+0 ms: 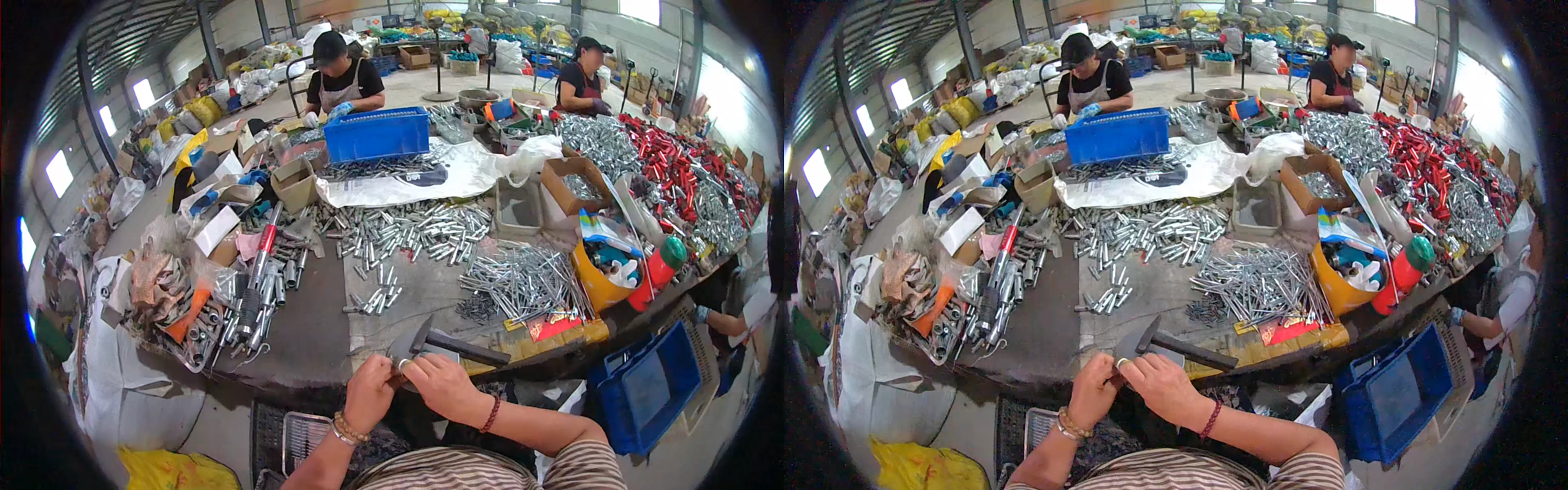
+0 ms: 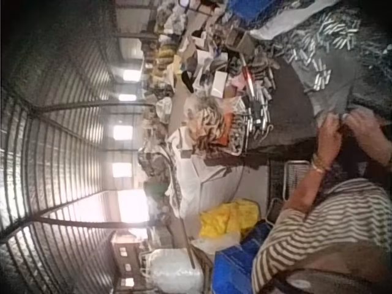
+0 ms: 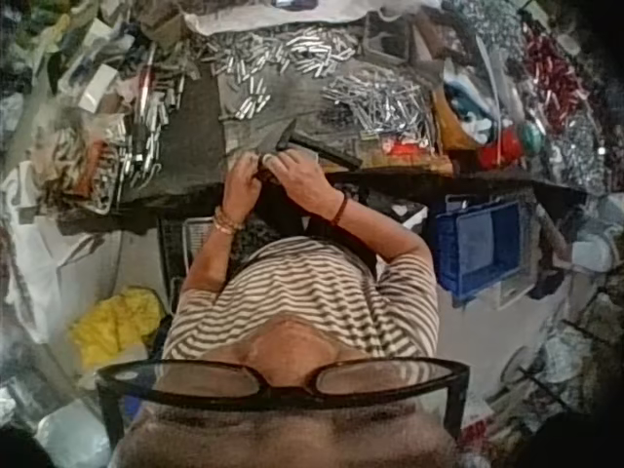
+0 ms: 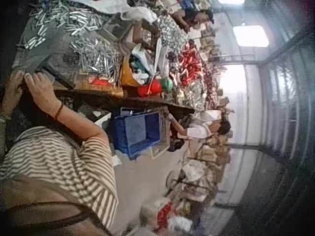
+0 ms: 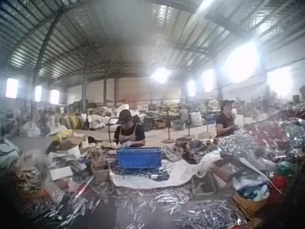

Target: The person assembles metal components by inserting pins into metal sleeves, hammering them securely on a metal fixture with a small hammer, and placing the completed parts into a tray.

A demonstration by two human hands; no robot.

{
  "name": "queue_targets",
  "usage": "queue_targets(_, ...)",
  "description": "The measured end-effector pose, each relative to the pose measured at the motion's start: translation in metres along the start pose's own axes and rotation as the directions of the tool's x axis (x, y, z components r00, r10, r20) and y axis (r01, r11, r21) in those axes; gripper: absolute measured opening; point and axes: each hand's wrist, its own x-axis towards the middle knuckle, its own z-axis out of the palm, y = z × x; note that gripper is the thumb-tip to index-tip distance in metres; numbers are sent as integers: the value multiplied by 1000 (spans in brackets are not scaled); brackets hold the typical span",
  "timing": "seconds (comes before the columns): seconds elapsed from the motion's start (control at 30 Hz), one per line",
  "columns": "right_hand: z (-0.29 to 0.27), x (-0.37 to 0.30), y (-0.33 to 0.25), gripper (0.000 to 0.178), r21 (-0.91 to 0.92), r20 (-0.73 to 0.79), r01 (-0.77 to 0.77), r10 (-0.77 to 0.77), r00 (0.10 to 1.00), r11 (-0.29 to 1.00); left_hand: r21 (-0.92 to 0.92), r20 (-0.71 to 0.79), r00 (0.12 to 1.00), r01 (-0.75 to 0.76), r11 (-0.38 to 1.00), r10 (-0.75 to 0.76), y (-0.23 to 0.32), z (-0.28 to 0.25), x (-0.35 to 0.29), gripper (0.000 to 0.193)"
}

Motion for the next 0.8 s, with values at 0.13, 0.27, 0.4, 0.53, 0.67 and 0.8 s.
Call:
queue_targets(0.13,-8,-2,-1,34,52,21,-31,30,999,998,-35,26,999,23,999,-22,4,-4,-5,10)
queue_targets(0.27,-26,1,8,27,19,-108,-45,46,993,999,-43,59,997,46,998,-44,13,-8,-2,6)
queue_targets(0.4,-52,0,33,16,-285,15,-253,268,963,924,-28,64,997,37,999,-35,6,-4,2,8)
queue_targets(0.53,-53,-9,53,22,-152,-26,-282,281,959,947,-60,50,998,38,997,-35,8,-5,10,9)
queue_targets(0.67,-60,-18,33,22,65,-50,-374,377,925,925,-73,25,999,26,997,-24,4,-5,9,9)
queue_targets(0.8,-71,-27,7,20,-33,3,-305,306,952,952,-62,43,999,4,998,-2,6,-7,5,10)
